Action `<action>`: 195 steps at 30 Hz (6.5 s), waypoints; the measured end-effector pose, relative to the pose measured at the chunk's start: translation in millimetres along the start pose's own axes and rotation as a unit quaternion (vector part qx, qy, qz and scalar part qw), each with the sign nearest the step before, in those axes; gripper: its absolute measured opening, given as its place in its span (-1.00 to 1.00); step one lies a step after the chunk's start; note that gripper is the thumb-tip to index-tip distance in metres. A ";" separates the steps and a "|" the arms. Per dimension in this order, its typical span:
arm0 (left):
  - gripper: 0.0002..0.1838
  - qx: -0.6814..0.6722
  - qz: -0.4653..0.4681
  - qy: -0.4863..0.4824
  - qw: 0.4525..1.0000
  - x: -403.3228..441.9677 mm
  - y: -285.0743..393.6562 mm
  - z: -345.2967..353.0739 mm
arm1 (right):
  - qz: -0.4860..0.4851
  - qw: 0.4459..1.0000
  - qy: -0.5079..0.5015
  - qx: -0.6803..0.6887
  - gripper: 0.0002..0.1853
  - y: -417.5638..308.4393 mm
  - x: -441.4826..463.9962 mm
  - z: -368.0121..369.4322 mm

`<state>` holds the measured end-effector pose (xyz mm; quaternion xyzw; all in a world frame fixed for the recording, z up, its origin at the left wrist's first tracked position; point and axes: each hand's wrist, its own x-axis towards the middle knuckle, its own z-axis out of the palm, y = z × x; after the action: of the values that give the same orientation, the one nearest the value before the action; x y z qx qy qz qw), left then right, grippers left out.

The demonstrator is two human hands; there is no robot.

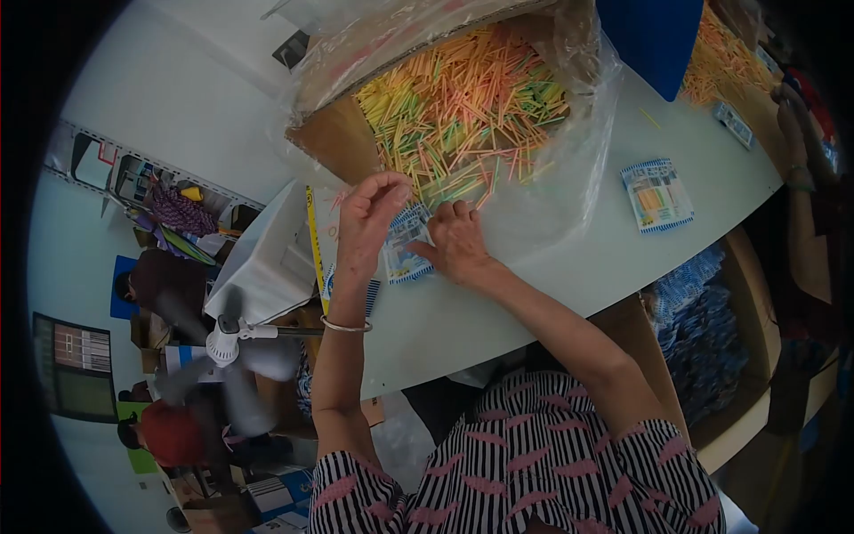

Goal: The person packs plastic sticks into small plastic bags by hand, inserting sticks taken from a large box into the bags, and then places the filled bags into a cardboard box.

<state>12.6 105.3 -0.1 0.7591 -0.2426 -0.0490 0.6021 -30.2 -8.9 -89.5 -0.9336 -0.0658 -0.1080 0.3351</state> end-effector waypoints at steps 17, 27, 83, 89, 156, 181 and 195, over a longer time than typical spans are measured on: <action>-0.61 0.226 0.006 -0.006 0.974 -3.2 -64.5 -32.1 | 0.007 0.998 0.068 -0.008 -0.74 16.3 -2.9 5.4; -0.60 0.267 0.047 -0.010 0.962 -5.4 -73.1 -34.0 | -0.012 0.993 0.103 0.051 -0.71 27.1 -2.6 0.9; -0.64 0.558 0.284 -0.065 0.777 213.6 -80.3 191.9 | 0.011 0.987 0.135 0.081 -0.87 110.2 -17.5 -59.2; -0.63 0.632 0.238 -0.040 0.736 225.1 -80.8 220.2 | 0.032 0.990 0.117 0.077 -0.90 107.2 -16.9 -62.6; -0.59 -0.165 -0.040 -0.164 0.972 46.4 -21.2 69.3 | 0.068 0.873 -0.028 0.482 -0.77 104.8 -22.3 -90.1; -0.51 0.058 0.147 -0.211 0.964 50.5 -20.0 50.7 | 0.048 0.869 0.022 0.492 -0.78 108.1 -21.2 -86.5; -0.62 -0.058 0.019 -0.216 0.974 55.1 -14.3 73.1 | 0.084 0.859 -0.077 0.500 -0.74 105.9 -19.9 -90.2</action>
<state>38.6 18.9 -21.2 0.6895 -0.3782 -0.2143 0.5794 -43.0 -148.8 -91.3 -0.6479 -0.0578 0.0404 0.7585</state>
